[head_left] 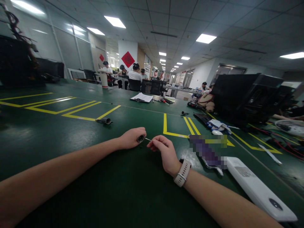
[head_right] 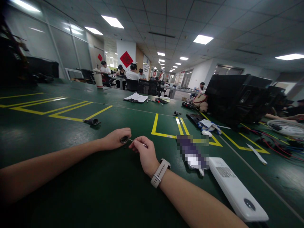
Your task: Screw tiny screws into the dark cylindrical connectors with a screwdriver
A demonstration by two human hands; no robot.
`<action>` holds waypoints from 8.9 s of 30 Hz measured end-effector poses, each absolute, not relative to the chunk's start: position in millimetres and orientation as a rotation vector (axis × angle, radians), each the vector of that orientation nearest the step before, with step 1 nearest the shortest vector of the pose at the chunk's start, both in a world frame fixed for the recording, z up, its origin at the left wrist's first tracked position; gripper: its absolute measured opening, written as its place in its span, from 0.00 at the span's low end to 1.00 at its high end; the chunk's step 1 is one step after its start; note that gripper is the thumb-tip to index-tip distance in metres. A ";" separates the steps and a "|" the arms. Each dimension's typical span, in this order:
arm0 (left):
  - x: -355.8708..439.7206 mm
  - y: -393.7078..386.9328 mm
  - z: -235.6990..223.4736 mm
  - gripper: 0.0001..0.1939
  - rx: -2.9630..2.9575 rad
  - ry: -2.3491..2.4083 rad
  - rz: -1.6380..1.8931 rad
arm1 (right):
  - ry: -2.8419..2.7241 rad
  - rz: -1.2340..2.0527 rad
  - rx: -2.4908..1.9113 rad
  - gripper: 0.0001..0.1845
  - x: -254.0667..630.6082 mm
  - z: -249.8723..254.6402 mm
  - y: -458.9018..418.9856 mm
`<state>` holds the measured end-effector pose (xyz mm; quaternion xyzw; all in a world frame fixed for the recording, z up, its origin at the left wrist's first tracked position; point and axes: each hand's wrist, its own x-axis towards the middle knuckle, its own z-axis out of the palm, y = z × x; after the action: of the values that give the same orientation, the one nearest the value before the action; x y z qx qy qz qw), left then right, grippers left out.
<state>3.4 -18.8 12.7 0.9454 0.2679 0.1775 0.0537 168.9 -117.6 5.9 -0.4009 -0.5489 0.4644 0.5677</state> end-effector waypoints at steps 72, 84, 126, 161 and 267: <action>5.1 -27.4 15.0 0.05 2.966 0.825 0.447 | -1.299 1.066 -0.960 0.08 170.6 3.8 -113.8; 2.9 -20.3 14.4 0.06 2.905 0.727 0.465 | -0.996 1.337 -0.854 0.05 173.1 3.5 -107.8; 4.0 -26.4 15.9 0.08 2.889 0.864 0.470 | -1.204 1.003 -0.961 0.10 171.9 2.6 -114.1; 2.6 -21.5 9.1 0.03 2.860 0.802 0.690 | -1.412 0.967 -0.997 0.08 170.0 3.7 -115.5; 14.9 -51.6 22.7 0.09 3.128 0.988 0.227 | -0.782 0.897 -1.034 0.06 189.6 -0.1 -89.1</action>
<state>14.9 -51.6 22.7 0.9488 0.2996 0.0688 -0.0733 189.6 -89.1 -0.1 -0.4649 -0.3518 0.4036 0.7051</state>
